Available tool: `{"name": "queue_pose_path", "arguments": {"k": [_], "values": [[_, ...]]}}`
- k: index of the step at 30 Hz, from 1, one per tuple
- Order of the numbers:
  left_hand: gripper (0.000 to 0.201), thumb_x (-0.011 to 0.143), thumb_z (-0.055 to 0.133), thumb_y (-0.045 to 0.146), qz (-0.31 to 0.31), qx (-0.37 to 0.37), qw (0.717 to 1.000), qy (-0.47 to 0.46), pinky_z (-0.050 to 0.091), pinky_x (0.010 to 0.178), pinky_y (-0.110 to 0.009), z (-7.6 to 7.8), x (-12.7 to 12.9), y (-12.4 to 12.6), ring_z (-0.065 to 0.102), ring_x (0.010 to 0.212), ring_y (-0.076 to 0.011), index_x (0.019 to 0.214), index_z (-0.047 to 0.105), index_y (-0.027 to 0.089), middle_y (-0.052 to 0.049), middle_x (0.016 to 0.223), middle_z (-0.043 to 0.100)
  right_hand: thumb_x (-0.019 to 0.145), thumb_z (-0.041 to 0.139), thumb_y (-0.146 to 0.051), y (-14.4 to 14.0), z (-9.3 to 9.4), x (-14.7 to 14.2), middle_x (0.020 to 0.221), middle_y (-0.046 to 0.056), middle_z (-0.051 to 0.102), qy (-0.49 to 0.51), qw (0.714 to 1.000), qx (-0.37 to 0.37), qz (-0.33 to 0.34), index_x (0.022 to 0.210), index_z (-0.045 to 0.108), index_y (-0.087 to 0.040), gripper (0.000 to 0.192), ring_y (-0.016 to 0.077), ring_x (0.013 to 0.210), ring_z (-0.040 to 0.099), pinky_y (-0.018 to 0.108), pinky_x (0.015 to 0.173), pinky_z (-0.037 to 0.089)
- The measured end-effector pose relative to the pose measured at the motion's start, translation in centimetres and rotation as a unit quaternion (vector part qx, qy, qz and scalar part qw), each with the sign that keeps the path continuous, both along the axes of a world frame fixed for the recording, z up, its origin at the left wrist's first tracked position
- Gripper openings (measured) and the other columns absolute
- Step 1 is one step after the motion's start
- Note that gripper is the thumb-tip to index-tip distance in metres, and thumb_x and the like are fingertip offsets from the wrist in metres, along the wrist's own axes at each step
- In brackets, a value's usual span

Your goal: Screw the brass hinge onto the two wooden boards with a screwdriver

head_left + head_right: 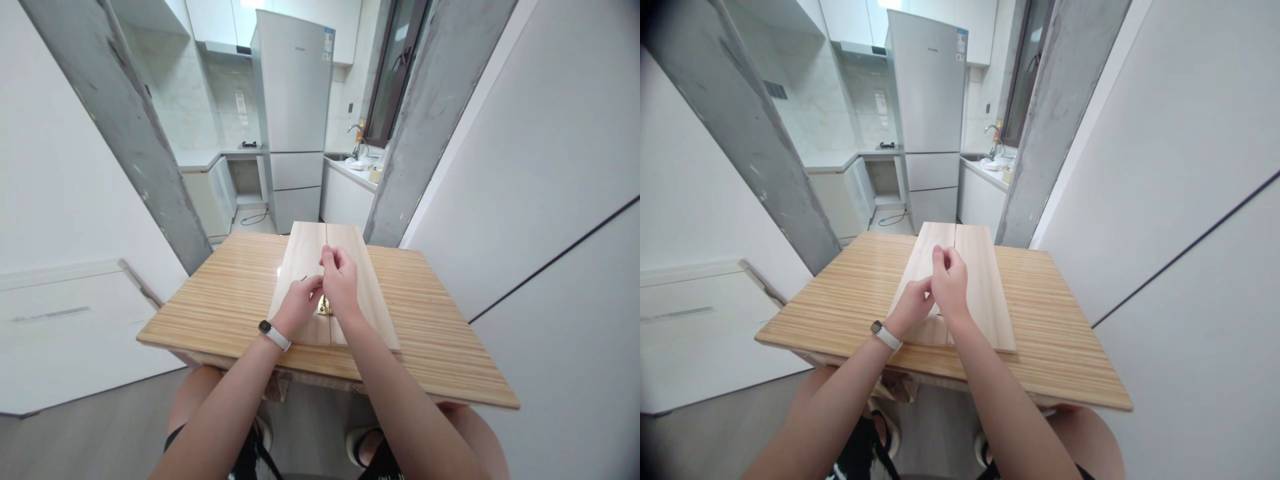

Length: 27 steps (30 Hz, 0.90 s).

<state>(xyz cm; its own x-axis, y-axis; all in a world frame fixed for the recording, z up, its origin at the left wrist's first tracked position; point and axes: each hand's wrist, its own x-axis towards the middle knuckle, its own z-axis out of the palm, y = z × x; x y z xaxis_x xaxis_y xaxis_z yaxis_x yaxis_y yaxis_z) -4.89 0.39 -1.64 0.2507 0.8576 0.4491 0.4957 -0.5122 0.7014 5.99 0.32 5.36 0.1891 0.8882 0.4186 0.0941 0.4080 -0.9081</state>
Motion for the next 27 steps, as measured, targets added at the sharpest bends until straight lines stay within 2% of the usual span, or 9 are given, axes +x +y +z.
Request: {"name": "queue_pose_path", "arguments": {"k": [6, 11, 14, 17, 19, 21, 22, 24, 27], "values": [[0.023, 0.088, 0.053, 0.003, 0.033, 0.033, 0.995, 0.093, 0.048, 0.064, -0.026, -1.7, -0.3, 0.5, 0.066, 0.070, -0.0194, 0.085, 0.074, 0.014, -0.010, 0.084, 0.077, 0.102, 0.047, -0.047, -2.1, 0.6, -3.3, 0.064, -0.004, 0.041, 0.042, 0.993, 0.003, -0.114, 0.068, 0.041, -0.023, 0.042, 0.0148, 0.063, 0.038, 0.031, 0.060, 0.030], [0.019, 0.083, 0.058, 0.002, -0.005, 0.023, 0.999, 0.033, 0.052, 0.069, -0.027, -1.0, -0.7, 0.3, 0.068, 0.073, -0.0201, 0.076, 0.071, 0.015, -0.008, 0.080, 0.077, 0.101, 0.045, -0.048, -0.8, 0.4, -3.0, 0.054, -0.004, 0.030, 0.022, 0.991, -0.016, -0.128, 0.059, 0.030, -0.024, 0.051, 0.0134, 0.054, 0.029, 0.032, 0.053, 0.020], [0.014, 0.083, 0.063, 0.006, -0.056, -0.026, 0.996, -0.063, 0.057, 0.080, -0.029, 0.0, -0.7, 0.2, 0.072, 0.085, -0.0210, 0.087, 0.071, 0.016, -0.006, 0.090, 0.078, 0.097, 0.052, -0.045, 0.5, 0.6, -1.6, 0.051, -0.005, 0.024, 0.004, 0.998, -0.034, -0.059, 0.055, 0.026, -0.025, 0.053, 0.0115, 0.050, 0.025, 0.032, 0.050, 0.017], [0.016, 0.089, 0.068, 0.018, -0.116, -0.085, 0.974, -0.175, 0.059, 0.090, -0.033, 0.5, -0.5, 0.6, 0.073, 0.099, -0.0225, 0.104, 0.069, 0.014, -0.010, 0.105, 0.078, 0.090, 0.058, -0.040, 2.1, 1.3, 0.3, 0.044, -0.006, 0.026, -0.019, 0.987, -0.082, 0.139, 0.048, 0.031, -0.024, 0.053, 0.0095, 0.044, 0.024, 0.031, 0.047, 0.018], [0.019, 0.091, 0.070, 0.023, -0.142, -0.112, 0.959, -0.220, 0.059, 0.091, -0.035, 0.6, -0.4, 1.0, 0.073, 0.102, -0.0234, 0.106, 0.067, 0.012, -0.011, 0.106, 0.077, 0.088, 0.061, -0.041, 3.1, 2.0, 1.4, 0.040, -0.006, 0.028, -0.040, 0.939, -0.117, 0.320, 0.044, 0.034, -0.024, 0.054, 0.0084, 0.041, 0.024, 0.030, 0.046, 0.019], [0.020, 0.090, 0.071, 0.025, -0.146, -0.117, 0.956, -0.228, 0.059, 0.090, -0.035, 0.5, -0.2, 1.4, 0.074, 0.101, -0.0241, 0.104, 0.066, 0.012, -0.012, 0.103, 0.077, 0.086, 0.065, -0.042, 3.8, 2.6, 2.3, 0.039, -0.007, 0.029, -0.044, 0.888, -0.135, 0.436, 0.043, 0.035, -0.023, 0.056, 0.0074, 0.040, 0.023, 0.029, 0.045, 0.018], [0.019, 0.091, 0.071, 0.025, -0.142, -0.113, 0.959, -0.219, 0.060, 0.090, -0.036, 0.5, -0.2, 1.5, 0.074, 0.101, -0.0243, 0.104, 0.066, 0.012, -0.012, 0.103, 0.077, 0.086, 0.066, -0.043, 4.1, 2.7, 2.5, 0.039, -0.007, 0.030, -0.041, 0.875, -0.139, 0.462, 0.043, 0.036, -0.023, 0.056, 0.0071, 0.040, 0.023, 0.029, 0.045, 0.018], [0.018, 0.092, 0.070, 0.024, -0.124, -0.094, 0.969, -0.193, 0.060, 0.091, -0.036, 0.6, -0.2, 1.5, 0.074, 0.102, -0.0246, 0.105, 0.067, 0.012, -0.011, 0.105, 0.078, 0.086, 0.067, -0.044, 4.2, 2.7, 2.7, 0.040, -0.007, 0.031, -0.029, 0.876, -0.136, 0.462, 0.043, 0.037, -0.023, 0.056, 0.0072, 0.041, 0.023, 0.029, 0.046, 0.017], [0.015, 0.092, 0.067, 0.021, -0.075, -0.056, 0.983, -0.156, 0.060, 0.089, -0.035, 0.7, -0.2, 1.1, 0.075, 0.100, -0.0244, 0.106, 0.069, 0.014, -0.011, 0.105, 0.079, 0.088, 0.065, -0.043, 3.6, 1.9, 2.2, 0.045, -0.006, 0.036, -0.010, 0.923, -0.092, 0.374, 0.048, 0.040, -0.022, 0.051, 0.0091, 0.045, 0.030, 0.029, 0.048, 0.022]]}}
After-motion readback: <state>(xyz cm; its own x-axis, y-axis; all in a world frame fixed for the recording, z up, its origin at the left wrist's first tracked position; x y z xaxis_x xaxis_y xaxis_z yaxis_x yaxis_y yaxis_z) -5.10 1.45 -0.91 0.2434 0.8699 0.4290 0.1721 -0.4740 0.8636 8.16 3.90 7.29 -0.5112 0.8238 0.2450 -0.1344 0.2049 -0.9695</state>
